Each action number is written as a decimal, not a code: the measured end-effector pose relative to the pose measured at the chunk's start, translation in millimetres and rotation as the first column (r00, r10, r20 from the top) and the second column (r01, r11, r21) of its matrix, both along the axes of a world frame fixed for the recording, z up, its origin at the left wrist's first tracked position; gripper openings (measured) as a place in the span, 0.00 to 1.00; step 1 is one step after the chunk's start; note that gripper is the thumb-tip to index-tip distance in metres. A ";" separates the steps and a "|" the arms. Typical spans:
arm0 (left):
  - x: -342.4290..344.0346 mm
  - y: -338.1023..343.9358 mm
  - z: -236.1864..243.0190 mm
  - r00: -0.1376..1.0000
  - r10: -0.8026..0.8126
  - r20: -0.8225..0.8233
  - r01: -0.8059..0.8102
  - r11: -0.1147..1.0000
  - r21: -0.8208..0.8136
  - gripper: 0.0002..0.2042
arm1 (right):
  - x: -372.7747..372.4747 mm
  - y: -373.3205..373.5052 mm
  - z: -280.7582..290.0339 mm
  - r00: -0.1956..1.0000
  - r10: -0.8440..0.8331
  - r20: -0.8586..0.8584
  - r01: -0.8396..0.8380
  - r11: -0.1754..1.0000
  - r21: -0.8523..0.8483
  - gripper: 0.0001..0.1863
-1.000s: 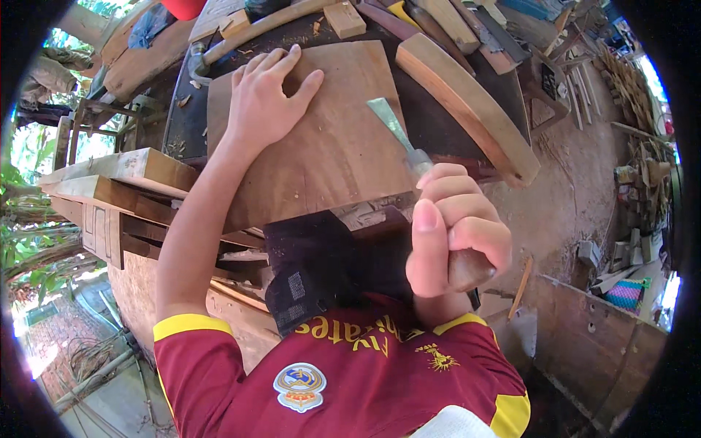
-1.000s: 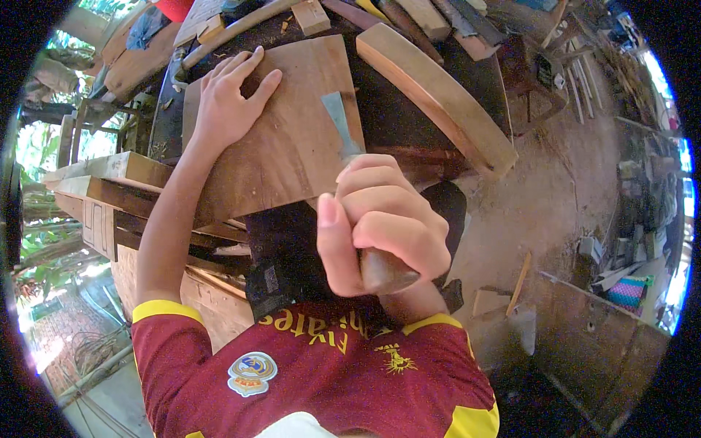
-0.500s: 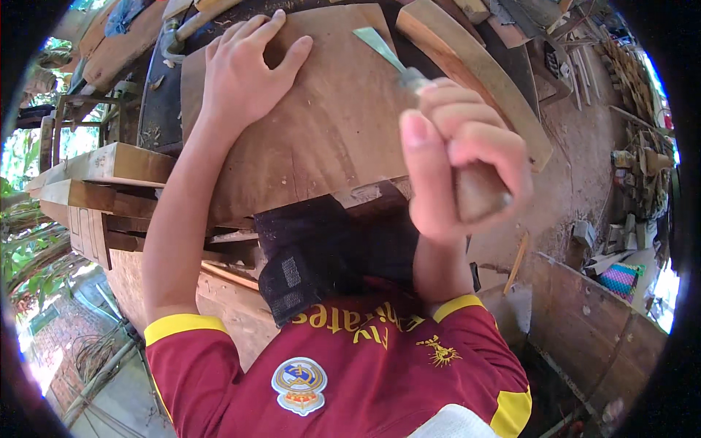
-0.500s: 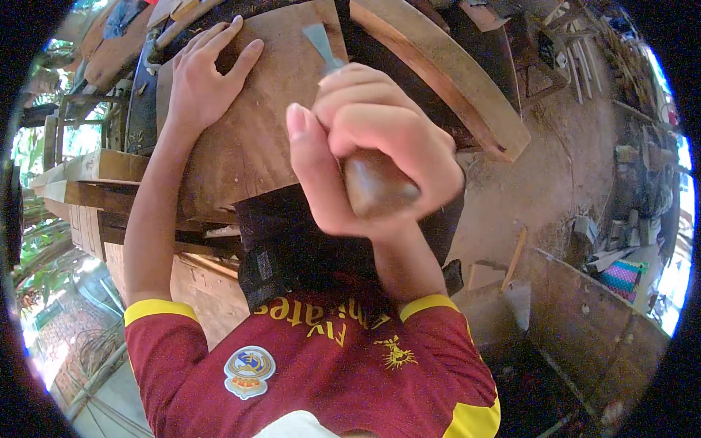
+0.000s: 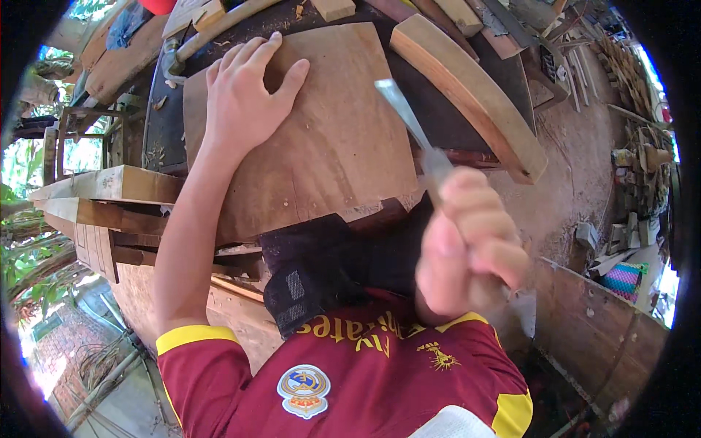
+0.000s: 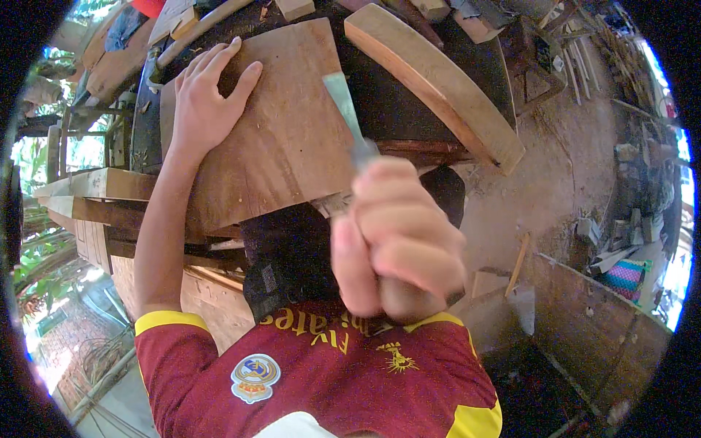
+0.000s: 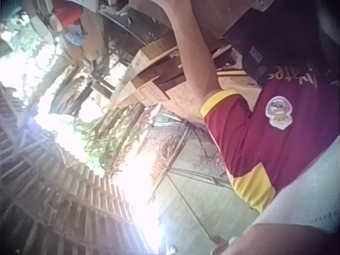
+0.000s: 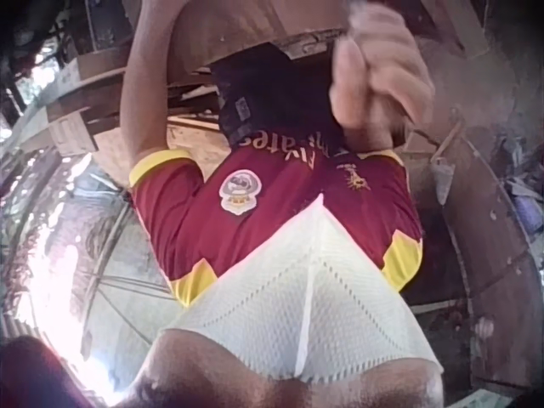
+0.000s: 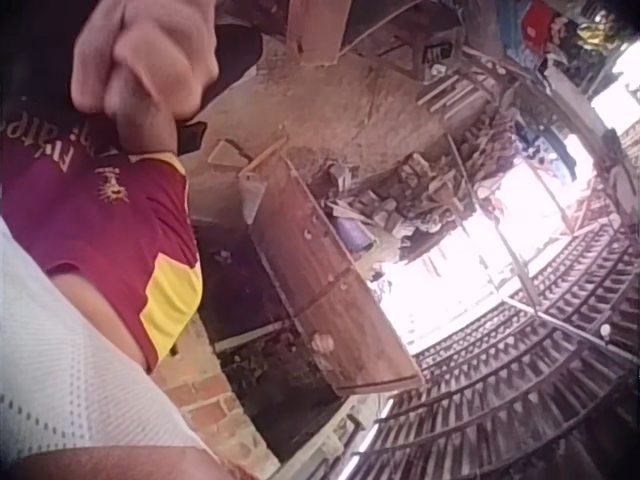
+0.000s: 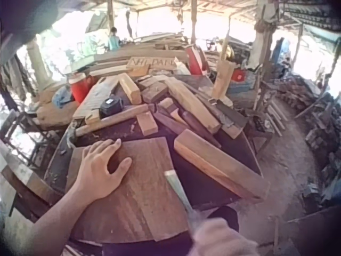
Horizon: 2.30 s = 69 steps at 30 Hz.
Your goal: The person uses a chisel and a wooden mallet to carve a rectangular pattern into a piece of wood. They then switch to a different, larger piece of wood and use a chisel to smooth its surface.
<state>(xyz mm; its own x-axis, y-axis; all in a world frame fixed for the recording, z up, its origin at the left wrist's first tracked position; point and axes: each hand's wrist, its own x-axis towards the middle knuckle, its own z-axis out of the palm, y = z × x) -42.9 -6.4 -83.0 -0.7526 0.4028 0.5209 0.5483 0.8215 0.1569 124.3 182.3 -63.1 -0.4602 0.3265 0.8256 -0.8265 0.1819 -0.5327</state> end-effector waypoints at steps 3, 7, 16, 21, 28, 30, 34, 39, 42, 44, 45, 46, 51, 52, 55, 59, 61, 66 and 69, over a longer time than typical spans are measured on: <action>2.0 0.8 1.2 1.000 -0.007 0.019 0.007 1.000 0.004 0.27 | -14.7 -4.0 -1.7 0.997 -0.053 0.059 0.044 0.989 0.141 0.18; 3.1 0.9 3.7 0.998 0.009 0.057 -0.008 1.000 -0.024 0.26 | 0.7 0.2 12.5 0.999 -0.006 0.043 0.003 0.998 0.065 0.17; 3.2 1.4 0.9 0.999 0.006 0.047 -0.006 1.000 -0.006 0.26 | 5.3 13.9 17.9 0.995 0.064 0.083 -0.067 0.997 0.034 0.15; 3.2 0.2 1.8 1.000 -0.007 0.025 0.007 1.000 0.000 0.26 | 14.7 27.1 -2.0 0.992 0.108 0.064 -0.098 0.983 -0.153 0.14; 2.1 -0.1 0.1 0.999 -0.004 0.036 0.003 1.000 0.007 0.26 | 22.4 37.9 -13.6 0.987 0.128 0.102 -0.122 0.991 -0.060 0.14; 1.3 -0.9 0.3 0.999 -0.004 0.033 0.004 1.000 0.013 0.26 | 24.4 40.9 -11.3 0.975 0.175 0.137 -0.180 0.983 0.024 0.15; 1.3 -0.6 0.9 0.999 -0.006 0.040 0.006 1.000 0.012 0.26 | 21.1 35.6 3.0 0.977 0.089 0.196 -0.088 0.996 -0.011 0.19; 0.9 -0.2 4.3 0.999 0.002 0.053 -0.003 1.000 0.028 0.26 | 36.6 48.4 18.7 0.936 0.353 -0.011 -0.335 0.880 -0.338 0.26; 2.0 -1.1 1.4 0.998 0.015 0.056 -0.017 0.999 0.028 0.26 | 56.0 47.7 31.7 0.907 0.421 -0.013 -0.421 0.907 -0.016 0.21; 2.0 -0.2 0.4 0.999 0.009 0.043 -0.010 1.000 0.028 0.26 | 53.3 40.1 32.4 0.905 0.422 -0.046 -0.406 0.893 0.194 0.16; 2.3 0.5 0.9 0.999 0.013 0.051 -0.014 1.000 0.018 0.26 | 46.6 30.1 31.1 0.903 0.416 -0.103 -0.379 0.888 0.260 0.15; 2.8 -0.1 2.4 0.998 0.019 0.061 -0.020 1.000 0.010 0.25 | 44.5 24.7 35.6 0.909 0.409 -0.078 -0.371 0.882 0.290 0.11; 2.4 -2.1 1.9 0.997 0.022 0.072 -0.022 1.000 0.011 0.26 | 52.3 26.2 29.6 0.867 0.498 0.024 -0.488 0.839 0.242 0.15; 2.2 -2.2 1.3 0.998 0.024 0.066 -0.024 1.000 0.007 0.26 | 55.9 27.5 25.1 0.865 0.501 0.014 -0.489 0.838 0.244 0.16; 1.8 -1.4 2.9 0.997 0.026 0.066 -0.026 1.000 0.004 0.26 | 59.8 23.3 20.6 0.870 0.494 -0.004 -0.467 0.824 0.321 0.15; 0.4 1.3 2.5 0.997 0.015 0.073 -0.017 1.000 0.024 0.26 | 59.1 9.2 7.4 0.874 0.486 -0.004 -0.418 0.757 0.502 0.13; -1.6 0.2 1.1 0.997 0.033 0.068 -0.034 0.999 0.024 0.26 | 56.5 1.0 1.4 0.894 0.445 -0.058 -0.361 0.789 0.497 0.12; -1.6 -2.6 -0.9 0.996 0.055 0.075 -0.057 0.998 0.013 0.27 | 60.2 17.9 -2.1 0.896 0.443 -0.017 -0.393 0.811 0.434 0.12; -1.8 -3.5 0.3 0.996 0.050 0.074 -0.048 0.998 -0.033 0.28 | 70.4 24.9 -12.6 0.921 0.389 -0.009 -0.365 0.873 0.323 0.12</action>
